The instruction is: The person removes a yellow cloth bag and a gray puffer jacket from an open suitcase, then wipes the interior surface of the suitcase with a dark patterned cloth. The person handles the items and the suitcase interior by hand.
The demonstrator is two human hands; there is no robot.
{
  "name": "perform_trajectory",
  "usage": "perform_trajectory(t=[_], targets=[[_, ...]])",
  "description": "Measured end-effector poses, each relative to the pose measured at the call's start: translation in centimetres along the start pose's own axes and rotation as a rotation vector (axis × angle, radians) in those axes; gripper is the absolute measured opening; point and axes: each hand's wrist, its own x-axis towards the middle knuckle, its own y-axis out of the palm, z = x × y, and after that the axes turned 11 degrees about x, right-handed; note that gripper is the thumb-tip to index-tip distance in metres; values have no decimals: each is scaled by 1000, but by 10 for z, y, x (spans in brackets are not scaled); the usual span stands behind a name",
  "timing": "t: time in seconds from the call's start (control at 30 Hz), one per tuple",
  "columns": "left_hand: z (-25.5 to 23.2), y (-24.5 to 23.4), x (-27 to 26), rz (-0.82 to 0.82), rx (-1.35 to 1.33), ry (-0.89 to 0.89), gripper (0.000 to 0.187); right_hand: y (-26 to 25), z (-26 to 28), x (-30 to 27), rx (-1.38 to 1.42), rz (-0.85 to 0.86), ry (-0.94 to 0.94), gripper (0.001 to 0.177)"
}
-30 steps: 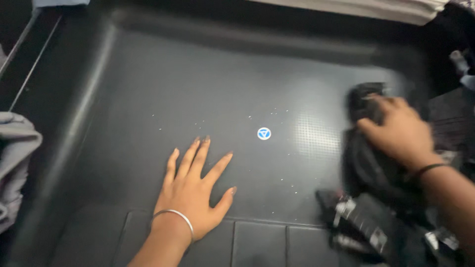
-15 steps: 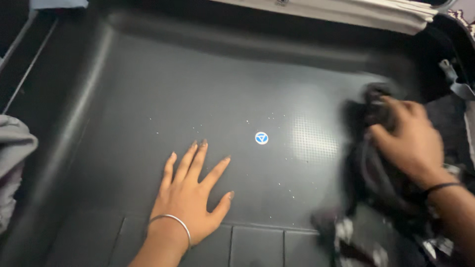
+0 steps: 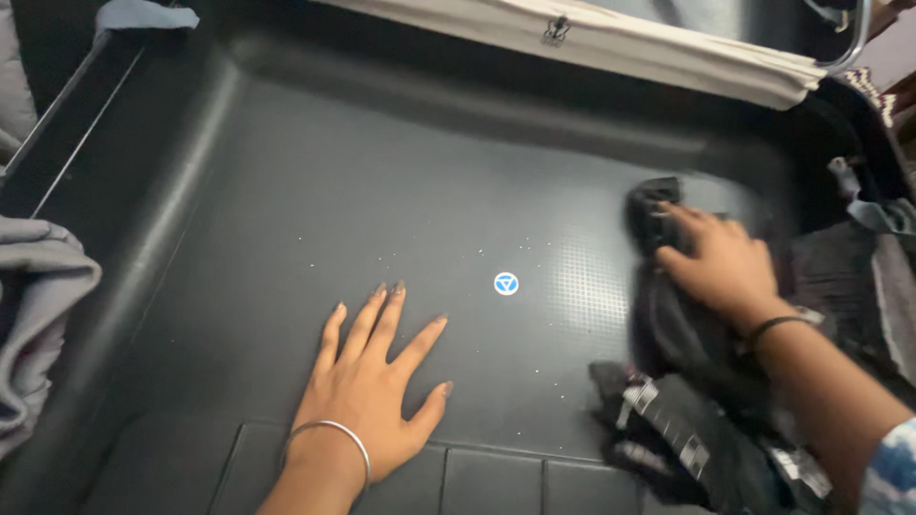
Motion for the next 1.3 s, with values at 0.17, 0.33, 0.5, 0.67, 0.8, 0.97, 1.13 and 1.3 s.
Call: perform_trajectory(t=[0.17, 0.33, 0.5, 0.67, 0.8, 0.97, 1.13, 1.3], targets=[[0, 1, 0, 18, 14, -4, 71, -18, 80, -35, 32, 33, -233, 76], [0, 1, 1, -39, 7, 1, 73, -36, 130, -72, 42, 247, -390, 83], [0, 4, -1, -60, -9, 0, 72, -42, 114, -77, 171, 471, -630, 83], [2, 2, -2, -59, -41, 3, 72, -52, 62, -28, 259, 5, -258, 69], [1, 6, 1, -40, -46, 6, 73, -22, 45, -5, -26, 69, 166, 77], [2, 3, -1, -50, -64, 1, 72, -5, 103, -22, 5, 48, -197, 76], [1, -1, -2, 2, -36, -8, 71, -13, 184, -75, 82, 200, -485, 75], [2, 3, -1, -46, -48, -3, 71, -39, 170, -86, 391, 40, -633, 66]])
